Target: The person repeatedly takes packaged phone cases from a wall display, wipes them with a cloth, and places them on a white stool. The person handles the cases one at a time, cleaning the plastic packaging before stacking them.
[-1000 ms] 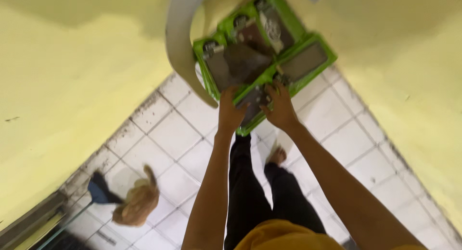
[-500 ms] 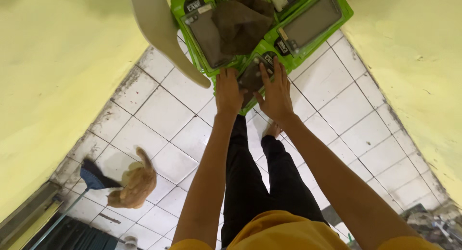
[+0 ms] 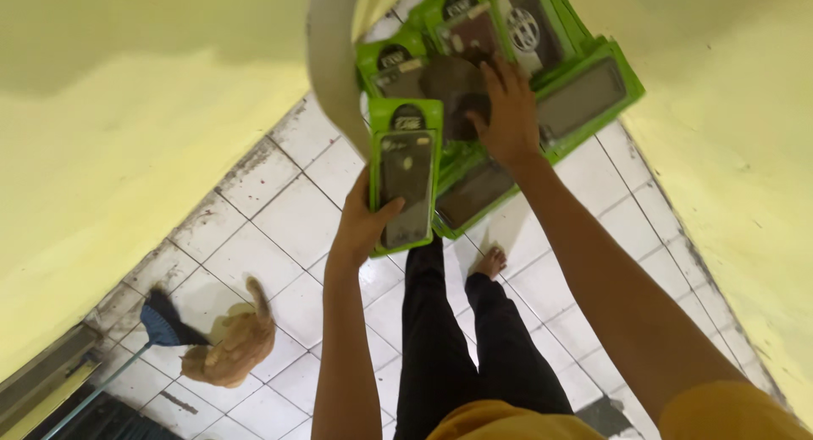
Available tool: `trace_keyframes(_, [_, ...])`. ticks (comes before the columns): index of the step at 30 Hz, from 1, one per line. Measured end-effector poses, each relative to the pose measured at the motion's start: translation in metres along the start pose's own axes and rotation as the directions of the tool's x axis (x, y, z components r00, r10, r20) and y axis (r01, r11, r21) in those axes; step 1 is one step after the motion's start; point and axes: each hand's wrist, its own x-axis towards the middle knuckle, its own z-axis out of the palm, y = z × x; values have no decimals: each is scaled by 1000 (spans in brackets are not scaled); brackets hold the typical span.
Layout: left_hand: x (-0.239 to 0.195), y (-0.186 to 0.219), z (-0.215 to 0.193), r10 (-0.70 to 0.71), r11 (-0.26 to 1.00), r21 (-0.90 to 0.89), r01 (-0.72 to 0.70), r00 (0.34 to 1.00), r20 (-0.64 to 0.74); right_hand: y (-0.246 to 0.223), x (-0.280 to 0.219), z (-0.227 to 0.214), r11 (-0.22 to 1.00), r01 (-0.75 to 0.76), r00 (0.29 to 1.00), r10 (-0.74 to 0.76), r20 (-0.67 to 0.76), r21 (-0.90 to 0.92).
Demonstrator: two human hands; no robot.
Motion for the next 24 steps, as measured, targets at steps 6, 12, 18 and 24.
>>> trace_keyframes(6, [-10,-12,-21,-161,930,-346,128,985,-69,24,38,40,926,-51,981,118,157,-375])
trace_keyframes(12, [-18,7,-15,-194,841,-512,172,981,12,-5,28,-31,993,-112,994,112,-10,-39])
trace_keyframes(18, [-23,63,52,-263,881,-368,297,954,141,-128,-23,-173,980,-92,956,136,-262,174])
trace_keyframes(24, [-36,125,143,98,850,-511,128,914,393,-206,-29,-250,911,55,952,76,-298,408])
